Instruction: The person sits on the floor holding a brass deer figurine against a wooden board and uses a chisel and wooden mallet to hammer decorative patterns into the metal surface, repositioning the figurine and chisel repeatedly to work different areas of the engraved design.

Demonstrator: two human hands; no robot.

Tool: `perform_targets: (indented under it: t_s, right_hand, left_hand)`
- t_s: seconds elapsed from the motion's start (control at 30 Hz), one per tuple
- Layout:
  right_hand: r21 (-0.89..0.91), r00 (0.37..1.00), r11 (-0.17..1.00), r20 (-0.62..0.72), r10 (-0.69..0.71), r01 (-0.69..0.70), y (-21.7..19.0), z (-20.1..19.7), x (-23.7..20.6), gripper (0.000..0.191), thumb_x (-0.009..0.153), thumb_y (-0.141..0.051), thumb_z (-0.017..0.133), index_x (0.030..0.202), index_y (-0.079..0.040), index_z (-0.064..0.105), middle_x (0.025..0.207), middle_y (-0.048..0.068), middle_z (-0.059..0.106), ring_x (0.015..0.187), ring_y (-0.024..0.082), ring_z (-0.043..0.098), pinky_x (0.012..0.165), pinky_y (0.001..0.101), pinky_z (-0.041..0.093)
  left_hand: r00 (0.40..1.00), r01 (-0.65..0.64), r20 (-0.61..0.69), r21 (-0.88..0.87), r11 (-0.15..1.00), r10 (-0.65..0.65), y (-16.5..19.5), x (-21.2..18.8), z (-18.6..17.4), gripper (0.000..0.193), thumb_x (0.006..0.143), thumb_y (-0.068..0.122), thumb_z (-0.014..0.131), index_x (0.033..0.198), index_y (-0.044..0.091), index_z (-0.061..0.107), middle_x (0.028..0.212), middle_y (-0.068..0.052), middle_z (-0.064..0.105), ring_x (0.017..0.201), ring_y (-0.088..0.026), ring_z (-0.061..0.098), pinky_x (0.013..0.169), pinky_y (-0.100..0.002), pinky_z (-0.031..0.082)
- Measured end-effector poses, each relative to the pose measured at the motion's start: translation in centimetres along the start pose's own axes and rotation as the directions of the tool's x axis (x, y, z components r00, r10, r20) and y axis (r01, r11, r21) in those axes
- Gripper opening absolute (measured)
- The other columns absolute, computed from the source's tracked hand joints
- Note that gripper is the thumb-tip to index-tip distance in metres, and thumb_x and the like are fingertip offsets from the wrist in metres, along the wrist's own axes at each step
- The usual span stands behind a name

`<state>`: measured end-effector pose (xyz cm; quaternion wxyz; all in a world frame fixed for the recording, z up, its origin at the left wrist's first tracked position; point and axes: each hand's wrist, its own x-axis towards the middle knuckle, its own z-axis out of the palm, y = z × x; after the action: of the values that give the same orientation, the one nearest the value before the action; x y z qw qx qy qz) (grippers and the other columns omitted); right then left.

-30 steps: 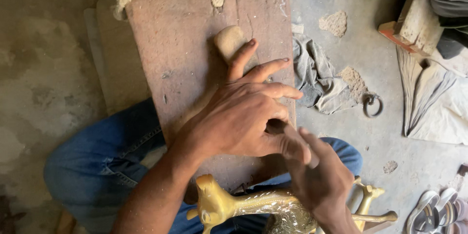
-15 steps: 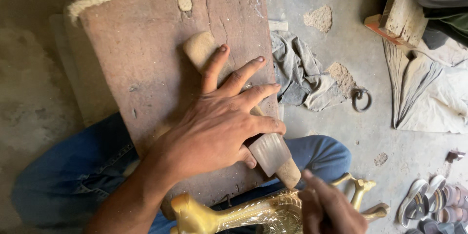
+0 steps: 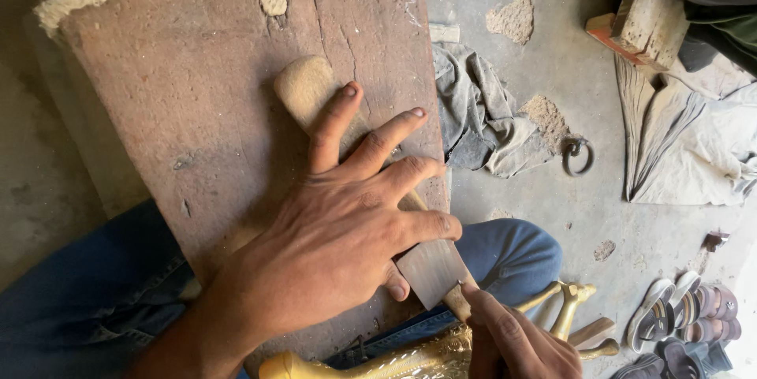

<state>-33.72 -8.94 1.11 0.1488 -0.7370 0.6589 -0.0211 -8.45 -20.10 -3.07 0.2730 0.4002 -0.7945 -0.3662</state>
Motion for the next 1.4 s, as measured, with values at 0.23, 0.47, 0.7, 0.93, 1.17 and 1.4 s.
perform_targets:
  t_s: [0.23,0.47,0.7,0.93,1.17,1.4]
  right_hand:
    - [-0.024,0.994,1.000,-0.106,-0.013,0.010,-1.6,0.1,1.6,0.031,0.078,0.002,0.078,0.104,-0.014,0.076,0.068,0.003,0.075,0.057,0.012,0.073,0.056,0.0289,0.057]
    - [0.037,0.976,0.985,-0.140,-0.164,0.171,-1.8,0.2,2.1,0.024,0.084,-0.004,0.076,0.106,-0.013,0.074,0.071,0.002,0.075,0.056,0.007,0.069,0.052,0.0250,0.052]
    - [-0.034,0.967,0.979,-0.154,-0.202,0.199,-3.4,-0.3,3.0,0.018,0.087,-0.001,0.075,0.100,-0.014,0.077,0.061,0.001,0.072,0.041,0.006,0.059,0.043,0.0283,0.043]
    - [-0.043,0.960,0.974,-0.162,-0.228,0.224,-4.1,-0.6,3.1,0.019,0.091,-0.002,0.067,0.103,-0.014,0.075,0.066,0.001,0.073,0.047,0.002,0.058,0.048,0.0273,0.044]
    - [-0.034,0.977,0.988,-0.145,-0.156,0.152,-3.8,-0.6,2.5,0.018,0.091,-0.004,0.067,0.105,-0.013,0.074,0.072,0.003,0.073,0.056,0.004,0.065,0.055,0.0264,0.051]
    - [-0.055,0.982,0.993,-0.150,-0.115,0.108,-4.4,-0.6,2.3,0.012,0.093,-0.006,0.071,0.101,-0.014,0.077,0.067,0.001,0.073,0.048,0.007,0.062,0.050,0.0271,0.048]
  left_hand:
    - [0.999,-0.009,0.037,0.041,0.999,0.008,-0.4,0.5,0.6,0.030,0.077,0.033,0.075,0.105,0.028,0.081,0.127,-0.011,0.068,0.144,-0.039,0.038,0.119,-0.067,-0.010]
    - [0.998,-0.016,0.062,0.085,0.996,0.011,-0.1,-0.2,0.0,0.044,0.065,0.039,0.079,0.108,0.028,0.080,0.122,-0.004,0.071,0.140,-0.036,0.043,0.119,-0.066,-0.009]
    - [1.000,-0.018,0.000,0.105,0.994,0.018,0.1,-0.6,0.0,0.041,0.068,0.038,0.081,0.108,0.032,0.080,0.117,-0.005,0.072,0.140,-0.034,0.045,0.121,-0.065,-0.009]
    - [1.000,-0.007,-0.011,0.110,0.994,0.009,0.0,-0.6,0.1,0.045,0.062,0.035,0.084,0.108,0.032,0.080,0.111,-0.005,0.073,0.138,-0.034,0.046,0.121,-0.065,-0.010]
    - [1.000,-0.001,0.014,0.099,0.995,0.000,0.4,-0.6,0.0,0.050,0.059,0.036,0.086,0.108,0.034,0.079,0.107,-0.002,0.072,0.137,-0.032,0.047,0.122,-0.064,-0.010]
    - [0.999,-0.033,0.006,0.104,0.994,0.032,0.4,-0.8,-0.3,0.051,0.058,0.037,0.088,0.107,0.034,0.080,0.106,-0.002,0.071,0.134,-0.032,0.049,0.123,-0.064,-0.008]
